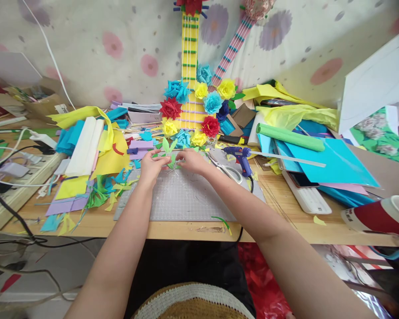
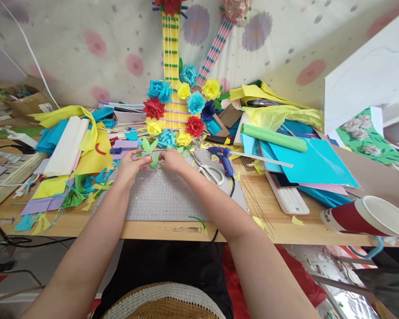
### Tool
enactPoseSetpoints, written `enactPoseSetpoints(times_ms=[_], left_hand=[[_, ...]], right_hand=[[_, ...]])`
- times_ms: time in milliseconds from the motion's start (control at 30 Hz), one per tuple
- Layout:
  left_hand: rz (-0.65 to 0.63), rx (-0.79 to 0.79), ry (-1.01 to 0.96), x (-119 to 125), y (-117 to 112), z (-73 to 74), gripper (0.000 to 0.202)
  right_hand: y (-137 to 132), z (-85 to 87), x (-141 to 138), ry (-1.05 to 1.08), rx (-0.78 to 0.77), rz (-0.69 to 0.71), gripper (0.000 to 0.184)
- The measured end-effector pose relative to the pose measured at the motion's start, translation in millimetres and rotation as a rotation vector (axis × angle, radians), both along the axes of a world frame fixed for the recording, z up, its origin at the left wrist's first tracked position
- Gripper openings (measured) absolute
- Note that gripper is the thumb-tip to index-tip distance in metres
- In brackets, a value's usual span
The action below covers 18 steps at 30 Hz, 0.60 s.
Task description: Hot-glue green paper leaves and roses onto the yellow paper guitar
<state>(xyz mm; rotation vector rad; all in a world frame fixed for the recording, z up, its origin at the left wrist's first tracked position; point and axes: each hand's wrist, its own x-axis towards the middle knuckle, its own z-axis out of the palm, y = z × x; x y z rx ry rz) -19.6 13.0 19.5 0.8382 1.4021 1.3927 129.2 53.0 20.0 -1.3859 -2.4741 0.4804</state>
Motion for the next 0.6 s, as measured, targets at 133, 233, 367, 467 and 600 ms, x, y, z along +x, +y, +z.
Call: enactPoseSetpoints(times_ms=[133,233,367,467,600], left_hand=[[0.079,0.032,-0.038,0,1,-0.3,0.044],[0.181,0.074,-0.059,-1,2,-0.6,0.044],[0.198,0.098,-0.063,-1,3,-2.2,0.044],[0.181,0.092,-0.066,0,3,-2.7,0.043],[0.165,0.078,-0.071,2,1,-1.3,0.041]], right_hand=[[-4,-5.1,-23,0.009,0.008,-0.111,0.022],[-12,-8.9,-40,-0.025,0.084,-0.173,0.031],[-18,-9.4,-50,-0.044,0.126,-0.172,0.017],[-15,-9.9,-48,0.122,0.006,-0.245,0.011],[-10,-17.9,-38,0.579,-0.256,-0.352,0.010]])
